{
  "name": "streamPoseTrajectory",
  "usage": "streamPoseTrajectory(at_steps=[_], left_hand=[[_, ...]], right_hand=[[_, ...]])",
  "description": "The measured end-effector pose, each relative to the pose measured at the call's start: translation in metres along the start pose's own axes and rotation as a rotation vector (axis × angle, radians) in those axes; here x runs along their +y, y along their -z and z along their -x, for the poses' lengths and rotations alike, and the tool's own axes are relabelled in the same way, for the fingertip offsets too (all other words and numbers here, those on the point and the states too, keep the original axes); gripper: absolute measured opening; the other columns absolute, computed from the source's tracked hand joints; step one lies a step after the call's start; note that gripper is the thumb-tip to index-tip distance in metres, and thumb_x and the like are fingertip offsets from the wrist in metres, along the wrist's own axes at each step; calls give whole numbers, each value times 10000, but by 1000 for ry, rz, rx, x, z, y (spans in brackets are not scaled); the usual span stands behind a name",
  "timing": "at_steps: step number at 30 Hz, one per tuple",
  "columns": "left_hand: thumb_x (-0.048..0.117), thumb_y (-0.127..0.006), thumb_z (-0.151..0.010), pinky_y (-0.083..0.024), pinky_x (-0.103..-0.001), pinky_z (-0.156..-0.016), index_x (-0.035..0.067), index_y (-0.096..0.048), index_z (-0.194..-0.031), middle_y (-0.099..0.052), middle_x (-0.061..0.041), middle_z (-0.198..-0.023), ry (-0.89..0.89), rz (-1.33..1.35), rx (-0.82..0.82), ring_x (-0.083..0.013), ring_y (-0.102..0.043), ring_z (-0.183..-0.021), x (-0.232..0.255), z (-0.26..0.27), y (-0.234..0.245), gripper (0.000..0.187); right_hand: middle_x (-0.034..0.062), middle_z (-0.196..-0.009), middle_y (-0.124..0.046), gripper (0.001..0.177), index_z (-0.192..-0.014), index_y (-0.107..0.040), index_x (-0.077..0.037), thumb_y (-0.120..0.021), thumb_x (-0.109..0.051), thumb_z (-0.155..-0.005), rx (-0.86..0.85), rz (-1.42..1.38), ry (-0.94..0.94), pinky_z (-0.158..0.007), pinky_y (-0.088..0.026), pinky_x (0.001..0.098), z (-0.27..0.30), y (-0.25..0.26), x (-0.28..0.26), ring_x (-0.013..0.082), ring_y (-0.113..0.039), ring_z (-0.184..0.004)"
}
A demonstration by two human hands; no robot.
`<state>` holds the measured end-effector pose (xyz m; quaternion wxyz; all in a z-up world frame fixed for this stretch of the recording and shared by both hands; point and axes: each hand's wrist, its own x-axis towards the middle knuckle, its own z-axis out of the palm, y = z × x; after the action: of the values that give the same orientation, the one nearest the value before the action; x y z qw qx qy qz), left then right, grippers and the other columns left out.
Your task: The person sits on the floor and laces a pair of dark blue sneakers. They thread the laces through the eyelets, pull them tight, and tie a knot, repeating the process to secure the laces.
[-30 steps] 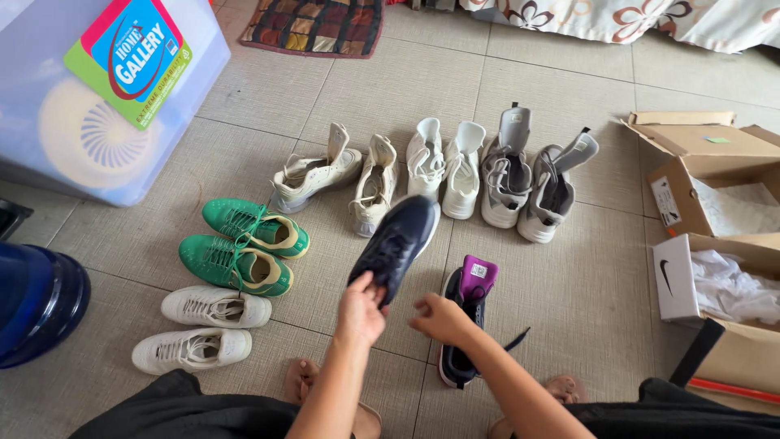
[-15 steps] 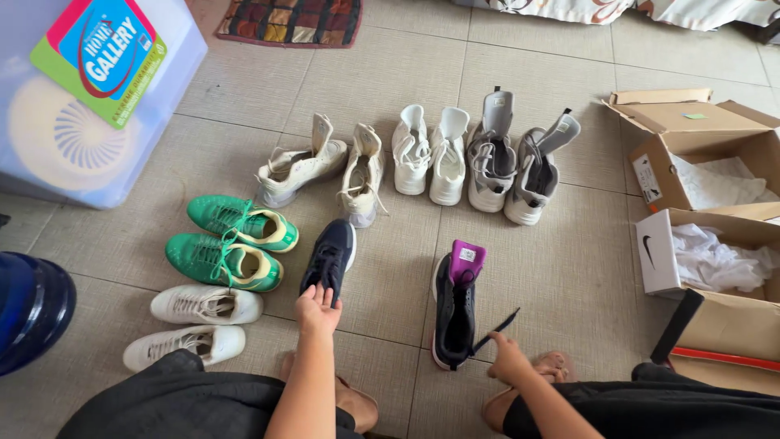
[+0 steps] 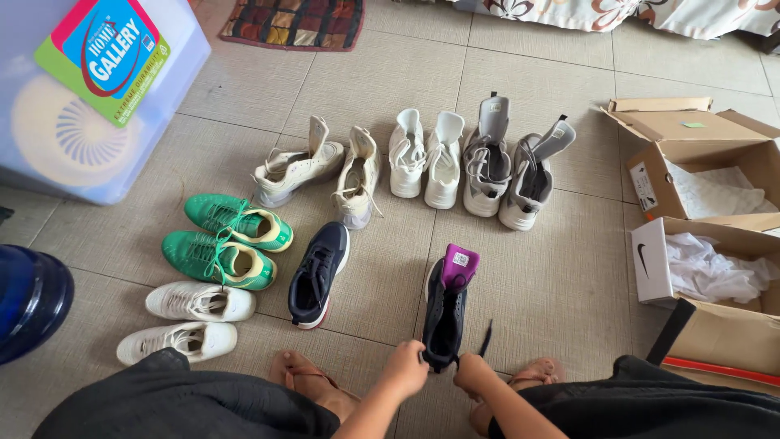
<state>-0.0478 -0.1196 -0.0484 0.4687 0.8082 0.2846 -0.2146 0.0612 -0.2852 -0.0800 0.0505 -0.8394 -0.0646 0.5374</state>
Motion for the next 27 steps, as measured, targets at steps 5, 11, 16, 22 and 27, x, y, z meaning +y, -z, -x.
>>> streamPoseTrajectory(at_steps=[5, 11, 16, 22, 27], left_hand=[[95, -796, -802, -413, -475, -1062, 53, -438, -1451, -434, -164, -1434, -286, -65, 85, -384, -424, -1312, 29, 26, -1, 742], [186, -862, -756, -430, -427, -1113, 154, -620, -1308, -557, -102, -1338, -255, 34, 145, -332, -500, -1293, 58, -10, 7, 603], [245, -907, -725, -387, -428, -1092, 154, -581, -1396, -528, -111, -1352, -405, 90, 125, -313, -469, -1298, 79, -15, 21, 751], [376, -701, -914, -476, -381, -1024, 123, -773, -1024, -678, -92, -1264, -564, 183, -102, -226, -627, -1138, 130, -27, 54, 285], [289, -543, -984, -535, -421, -879, 35, -685, -1003, -746, -130, -1005, -401, 176, 72, -274, -685, -950, 85, -62, 188, 293]], right_hand=[[139, -808, -755, 311, -1117, -724, -42, -597, -302, -1003, -51, 87, 104, -575, -623, 405, 69, 103, -28, 244, -721, -615], [48, -734, -700, 343, -1040, -801, -104, -694, -404, -913, 279, -8, 441, -647, -522, 347, 216, 196, -67, 148, -633, -649], [35, -664, -704, 309, -1024, -831, -76, -712, -325, -887, 308, -220, 610, -581, -484, 289, 298, 226, -57, 99, -560, -617], [16, -682, -605, 261, -1063, -795, -38, -667, -236, -953, 645, -716, 581, -519, -412, 301, 275, 261, 16, 110, -476, -581], [16, -690, -570, 195, -1086, -735, -31, -587, -125, -1000, 878, -1008, 410, -506, -415, 304, 204, 307, 100, 111, -472, -548]])
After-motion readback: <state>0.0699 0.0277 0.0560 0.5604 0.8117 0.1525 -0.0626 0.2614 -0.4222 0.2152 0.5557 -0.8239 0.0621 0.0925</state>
